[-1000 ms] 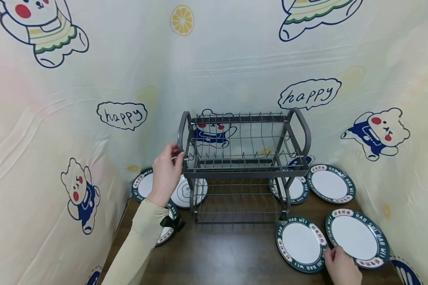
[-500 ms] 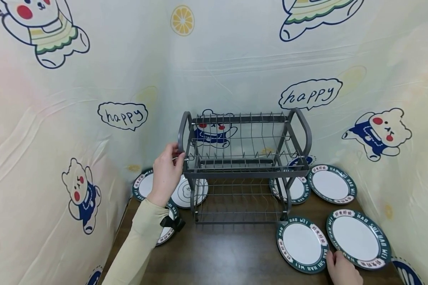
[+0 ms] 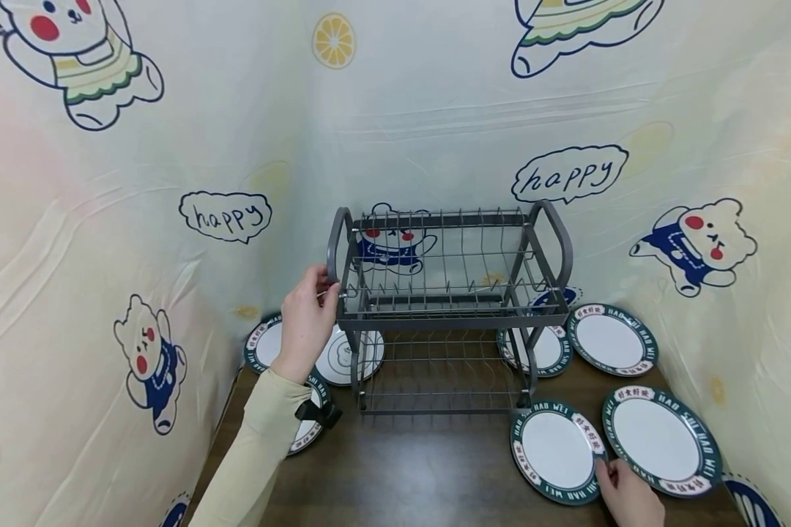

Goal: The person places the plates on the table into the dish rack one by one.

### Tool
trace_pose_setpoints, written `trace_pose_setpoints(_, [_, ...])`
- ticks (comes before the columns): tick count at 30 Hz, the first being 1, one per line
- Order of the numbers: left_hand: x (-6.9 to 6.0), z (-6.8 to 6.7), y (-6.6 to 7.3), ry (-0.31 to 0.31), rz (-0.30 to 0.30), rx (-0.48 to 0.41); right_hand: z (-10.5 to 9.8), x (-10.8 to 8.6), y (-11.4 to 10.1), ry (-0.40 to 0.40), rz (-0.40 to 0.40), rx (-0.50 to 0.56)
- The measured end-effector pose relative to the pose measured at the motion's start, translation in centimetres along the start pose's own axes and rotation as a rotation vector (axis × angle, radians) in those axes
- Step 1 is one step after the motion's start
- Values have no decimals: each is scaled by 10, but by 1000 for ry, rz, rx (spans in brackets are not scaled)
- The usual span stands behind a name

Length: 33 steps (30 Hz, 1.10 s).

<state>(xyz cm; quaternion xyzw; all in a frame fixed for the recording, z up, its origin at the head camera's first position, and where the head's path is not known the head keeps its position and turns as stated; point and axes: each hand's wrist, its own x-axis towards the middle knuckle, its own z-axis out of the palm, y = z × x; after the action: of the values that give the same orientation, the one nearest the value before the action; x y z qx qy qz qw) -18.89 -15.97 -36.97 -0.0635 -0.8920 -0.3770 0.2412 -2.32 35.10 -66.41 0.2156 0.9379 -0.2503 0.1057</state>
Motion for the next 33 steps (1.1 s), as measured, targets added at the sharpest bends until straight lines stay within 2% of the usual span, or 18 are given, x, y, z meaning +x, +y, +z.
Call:
trace_pose_setpoints(4, [0, -1, -1, 6, -1, -2, -1, 1, 0, -34, -17, 4])
trace_pose_setpoints(13, [-1, -2, -1, 3, -4, -13, -5, 4, 1, -102, 18, 36])
trace_pose_setpoints(19, [-1, -2, -2, -1, -2, -19, -5, 2, 6, -90, 35, 94])
trace_pose_setpoints(28, [-1, -2, -2, 3, 0, -23, -5, -1, 10, -30, 11, 207])
trace_pose_setpoints(33, [0, -1, -2, -1, 6, -30, -5, -2, 14, -27, 14, 262])
